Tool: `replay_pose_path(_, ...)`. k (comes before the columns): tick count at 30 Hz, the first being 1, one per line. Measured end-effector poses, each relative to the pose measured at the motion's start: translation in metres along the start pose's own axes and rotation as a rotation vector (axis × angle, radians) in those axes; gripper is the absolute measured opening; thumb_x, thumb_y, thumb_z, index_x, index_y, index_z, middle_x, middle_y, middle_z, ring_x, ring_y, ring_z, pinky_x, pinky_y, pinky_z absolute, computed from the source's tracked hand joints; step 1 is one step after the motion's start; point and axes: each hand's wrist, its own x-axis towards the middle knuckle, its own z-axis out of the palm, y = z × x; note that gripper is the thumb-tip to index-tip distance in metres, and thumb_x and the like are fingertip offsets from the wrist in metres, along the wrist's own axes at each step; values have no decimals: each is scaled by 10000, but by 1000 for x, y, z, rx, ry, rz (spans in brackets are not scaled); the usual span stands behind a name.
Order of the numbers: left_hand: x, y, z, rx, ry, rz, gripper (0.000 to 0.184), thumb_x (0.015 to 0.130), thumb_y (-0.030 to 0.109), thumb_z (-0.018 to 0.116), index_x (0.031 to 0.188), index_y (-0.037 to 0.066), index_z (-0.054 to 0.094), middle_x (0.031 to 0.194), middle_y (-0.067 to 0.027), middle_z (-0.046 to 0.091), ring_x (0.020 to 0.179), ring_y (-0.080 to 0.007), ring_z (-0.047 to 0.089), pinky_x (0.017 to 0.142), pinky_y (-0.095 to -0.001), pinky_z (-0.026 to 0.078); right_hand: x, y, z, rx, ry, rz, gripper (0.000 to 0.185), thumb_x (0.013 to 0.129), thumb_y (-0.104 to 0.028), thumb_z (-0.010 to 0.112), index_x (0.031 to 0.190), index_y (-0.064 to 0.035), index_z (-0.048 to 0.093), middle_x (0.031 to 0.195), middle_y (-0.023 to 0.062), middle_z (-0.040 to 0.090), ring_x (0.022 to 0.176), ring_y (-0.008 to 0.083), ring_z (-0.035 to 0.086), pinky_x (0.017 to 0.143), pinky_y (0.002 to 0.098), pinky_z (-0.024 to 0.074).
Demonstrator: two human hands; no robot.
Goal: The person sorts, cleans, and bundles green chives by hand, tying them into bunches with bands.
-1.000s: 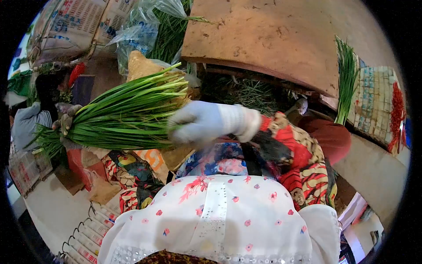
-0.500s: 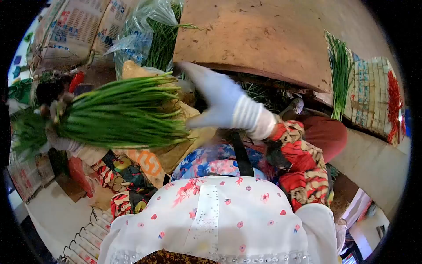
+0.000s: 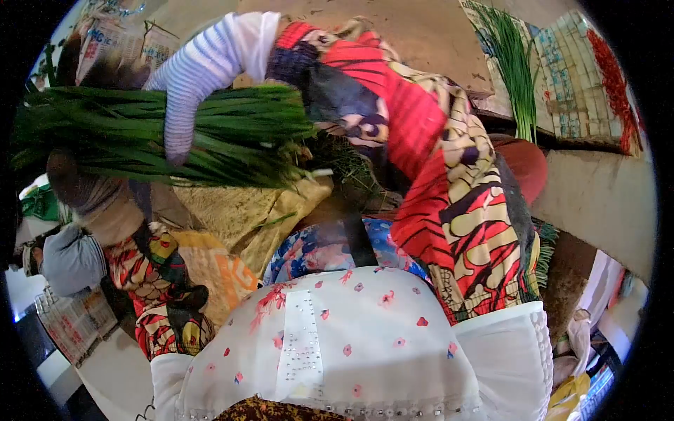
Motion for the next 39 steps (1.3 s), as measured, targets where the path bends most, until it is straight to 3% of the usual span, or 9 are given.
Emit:
replay_pose_path(4,9,-6,16,39,-257,34,496,873,153,532,1331,22,394,911,-89,550,915,-210,547,974,-425,406,18,56,11,-120,228,-156,747,690,-297,800,1294,-17,463,1223,142,578,1072,220,570,931,338,457)
replay_pose_path(6,-25,1,-11,-136,121,167,468,865,157,545,1289,11,412,800,-36,484,804,-182,520,979,-416,381,-11,61,40,-244,380,222,832,666,-313,798,1327,1,403,1289,168,523,1137,240,533,963,330,426)
replay_pose_path(14,-158,18,-144,-234,481,211,150,883,188,490,889,47,542,798,-53,529,813,-190,553,913,-457,423,-83,221,112,-257,726,415,285,891,-282,518,1053,-76,631,935,197,643,866,355,620,778,416,487)
replay_pose_path(18,-168,3,-145,-546,394,234,282,864,199,504,1109,67,546,845,-47,556,841,-202,552,903,-477,428,-118,223,104,-638,712,1073,282,899,-311,495,1019,-94,630,934,178,647,885,376,605,781,439,487)
replay_pose_path(22,-178,2,-150,-339,491,285,357,844,222,515,1174,93,558,878,-35,559,876,-219,537,904,-473,427,-74,180,108,-569,940,209,307,893,-344,499,1041,-112,638,928,177,647,865,376,608,765,440,485)
replay_pose_path(26,-165,2,-129,-315,505,367,317,842,213,558,1138,103,529,809,9,535,818,-140,524,928,-403,402,-5,134,87,-242,654,742,516,857,-519,512,887,-30,677,895,185,658,861,377,605,790,395,477)
replay_pose_path(32,-162,11,-115,-209,322,233,174,879,280,517,905,112,555,812,-11,528,1027,-240,514,1009,-522,351,20,168,106,329,994,119,346,880,-315,589,1008,-1,658,892,78,683,789,145,601,757,297,487)
replay_pose_path(37,-173,11,-133,-248,350,226,187,897,293,489,886,109,521,828,-25,531,1036,-247,507,985,-523,369,-96,197,96,821,1049,-153,332,891,-289,552,1057,-5,593,840,33,637,730,130,576,700,283,487)
replay_pose_path(39,-174,7,-133,-251,409,271,176,898,281,490,923,108,512,811,-23,533,969,-220,525,980,-495,382,-143,208,88,482,970,192,346,879,-291,562,1094,-19,566,851,67,628,763,176,602,720,319,493)
